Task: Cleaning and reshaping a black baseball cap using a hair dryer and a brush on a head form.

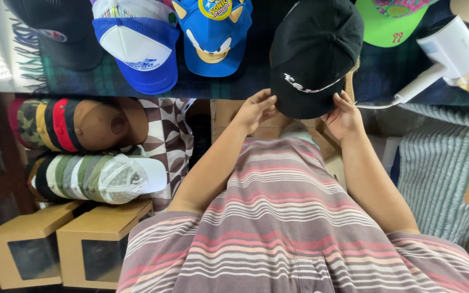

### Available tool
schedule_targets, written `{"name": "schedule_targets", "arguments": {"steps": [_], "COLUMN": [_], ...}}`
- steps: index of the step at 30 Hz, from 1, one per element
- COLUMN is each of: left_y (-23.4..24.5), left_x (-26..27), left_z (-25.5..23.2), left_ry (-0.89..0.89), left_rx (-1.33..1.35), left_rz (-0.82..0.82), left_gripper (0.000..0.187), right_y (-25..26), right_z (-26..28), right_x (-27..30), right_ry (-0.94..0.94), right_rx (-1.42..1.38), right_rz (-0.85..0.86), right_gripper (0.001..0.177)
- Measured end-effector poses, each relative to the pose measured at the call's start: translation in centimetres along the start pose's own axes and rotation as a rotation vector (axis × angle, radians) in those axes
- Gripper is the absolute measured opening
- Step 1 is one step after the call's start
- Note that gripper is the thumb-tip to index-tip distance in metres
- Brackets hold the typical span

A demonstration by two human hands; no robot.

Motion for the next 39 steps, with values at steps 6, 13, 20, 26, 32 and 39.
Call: {"name": "schedule_targets", "arguments": {"steps": [6,13,20,26,32,39], "left_y": [-2.7,-5.9,-5.1,-5.3,-3.5,-0.2], "left_x": [2.3,4.5,7.4,11.3,10.7,9.6], "left_z": [-2.5,-4.6,-2.5,1.1,7.9,10.4], "left_ry": [-0.064,-0.227,-0.416,-0.39,-0.202,-0.044], "left_rx": [0.111,0.203,0.231,0.261,0.246,0.239], "left_rz": [-0.092,-0.212,-0.222,-0.293,-0.322,-0.292], "left_gripper": [0.022,0.025,0.023,0.018,0.023,0.022], "right_y": [-4.4,-5.6,-4.5,-0.1,5.1,11.0], "right_z": [3.0,5.0,4.8,1.3,-1.7,-4.7], "right_x": [1.7,2.4,1.7,0.7,0.3,1.0], "right_ry": [-0.111,-0.204,-0.244,-0.262,-0.261,-0.204], "right_rx": [0.126,0.17,0.339,0.526,0.707,0.938], "right_rz": [0.135,0.282,0.376,0.454,0.505,0.525], "right_gripper": [0.02,0.029,0.034,0.029,0.025,0.024]}}
Point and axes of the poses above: each hand's wrist, its own x-axis away from the middle knuckle, its own y-axis out of the back of the hand, z = x × y, the point moved 8 cm from there along -x, towards the middle knuckle, and after that the axes turned 14 degrees about -x, right-handed, at the moved point
